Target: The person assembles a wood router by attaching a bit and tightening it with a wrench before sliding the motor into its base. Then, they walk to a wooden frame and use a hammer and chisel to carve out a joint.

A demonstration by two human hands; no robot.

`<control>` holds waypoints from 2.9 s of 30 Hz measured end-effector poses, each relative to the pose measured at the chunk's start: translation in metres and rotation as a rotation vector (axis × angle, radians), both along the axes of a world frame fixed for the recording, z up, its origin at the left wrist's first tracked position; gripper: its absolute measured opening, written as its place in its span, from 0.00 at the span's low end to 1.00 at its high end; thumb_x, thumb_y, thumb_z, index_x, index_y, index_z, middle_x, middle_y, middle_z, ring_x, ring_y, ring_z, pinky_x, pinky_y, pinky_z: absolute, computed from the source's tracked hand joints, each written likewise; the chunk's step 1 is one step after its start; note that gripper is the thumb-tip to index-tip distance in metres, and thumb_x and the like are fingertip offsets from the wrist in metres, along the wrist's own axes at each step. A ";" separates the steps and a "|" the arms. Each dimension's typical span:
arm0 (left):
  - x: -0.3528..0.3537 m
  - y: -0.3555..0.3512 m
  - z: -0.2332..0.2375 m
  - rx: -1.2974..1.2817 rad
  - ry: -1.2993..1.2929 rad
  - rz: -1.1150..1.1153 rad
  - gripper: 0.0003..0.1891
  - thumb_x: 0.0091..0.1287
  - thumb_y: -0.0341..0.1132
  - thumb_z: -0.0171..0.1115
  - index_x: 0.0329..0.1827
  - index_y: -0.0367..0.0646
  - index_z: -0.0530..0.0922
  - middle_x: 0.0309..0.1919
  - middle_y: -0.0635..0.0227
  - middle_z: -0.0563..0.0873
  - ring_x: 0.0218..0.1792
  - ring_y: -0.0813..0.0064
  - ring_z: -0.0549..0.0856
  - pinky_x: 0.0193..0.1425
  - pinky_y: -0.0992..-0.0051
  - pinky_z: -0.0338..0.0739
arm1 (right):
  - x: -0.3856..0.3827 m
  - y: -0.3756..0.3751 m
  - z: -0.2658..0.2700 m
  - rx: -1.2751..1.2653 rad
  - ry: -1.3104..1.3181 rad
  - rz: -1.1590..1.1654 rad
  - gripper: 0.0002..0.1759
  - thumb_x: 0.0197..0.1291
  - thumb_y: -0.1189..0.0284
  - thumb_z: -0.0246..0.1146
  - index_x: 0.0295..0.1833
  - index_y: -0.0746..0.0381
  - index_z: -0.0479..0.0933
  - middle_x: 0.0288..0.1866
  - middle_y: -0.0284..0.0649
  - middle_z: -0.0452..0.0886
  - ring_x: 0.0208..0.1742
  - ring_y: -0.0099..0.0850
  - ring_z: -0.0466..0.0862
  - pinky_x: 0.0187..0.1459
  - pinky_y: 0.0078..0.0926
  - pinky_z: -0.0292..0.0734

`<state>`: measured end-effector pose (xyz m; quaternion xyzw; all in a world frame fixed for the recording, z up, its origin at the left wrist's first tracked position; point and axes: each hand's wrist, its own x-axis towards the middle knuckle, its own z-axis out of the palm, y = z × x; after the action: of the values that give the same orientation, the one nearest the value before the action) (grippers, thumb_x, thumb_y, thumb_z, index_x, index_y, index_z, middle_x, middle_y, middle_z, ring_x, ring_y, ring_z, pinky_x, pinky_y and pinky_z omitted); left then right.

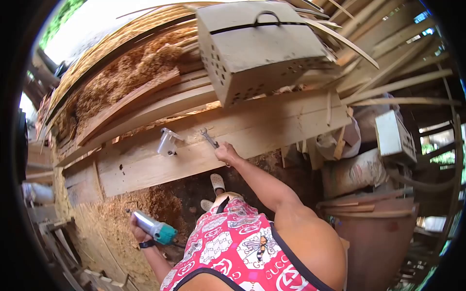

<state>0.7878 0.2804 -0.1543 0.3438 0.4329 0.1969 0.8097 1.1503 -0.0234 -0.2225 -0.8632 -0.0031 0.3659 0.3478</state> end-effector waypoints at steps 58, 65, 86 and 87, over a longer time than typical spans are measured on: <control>-0.040 -0.202 0.054 0.148 -0.332 0.301 0.35 0.66 0.46 0.69 0.70 0.35 0.67 0.46 0.50 0.85 0.44 0.58 0.89 0.48 0.60 0.87 | 0.061 0.255 0.049 0.364 -0.124 1.346 0.40 0.37 0.74 0.80 0.62 0.60 0.75 0.53 0.41 0.85 0.57 0.39 0.84 0.59 0.40 0.80; -0.019 -0.206 0.069 0.237 -0.255 0.265 0.34 0.65 0.45 0.70 0.69 0.36 0.67 0.45 0.53 0.85 0.43 0.59 0.89 0.48 0.63 0.86 | -0.046 0.258 0.098 1.009 0.773 0.952 0.38 0.52 0.72 0.78 0.68 0.63 0.70 0.53 0.40 0.83 0.57 0.32 0.82 0.62 0.37 0.78; 0.005 -0.181 0.084 0.347 -0.135 0.090 0.38 0.65 0.43 0.71 0.75 0.38 0.65 0.54 0.60 0.83 0.49 0.72 0.86 0.56 0.71 0.82 | -0.119 0.251 0.148 0.819 1.242 0.766 0.39 0.67 0.39 0.59 0.73 0.55 0.67 0.72 0.45 0.75 0.67 0.46 0.78 0.57 0.58 0.73; 0.006 -0.180 0.088 0.387 -0.115 0.100 0.39 0.64 0.44 0.71 0.75 0.38 0.65 0.55 0.60 0.83 0.51 0.72 0.85 0.57 0.71 0.81 | -0.117 0.254 0.145 0.823 1.216 0.781 0.40 0.66 0.38 0.59 0.72 0.56 0.68 0.69 0.46 0.78 0.64 0.46 0.81 0.53 0.57 0.78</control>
<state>0.7942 0.1005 -0.0665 0.4594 0.3563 0.3356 0.7412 1.0328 0.2310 -0.0773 -0.2555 -0.2476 0.8326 0.4245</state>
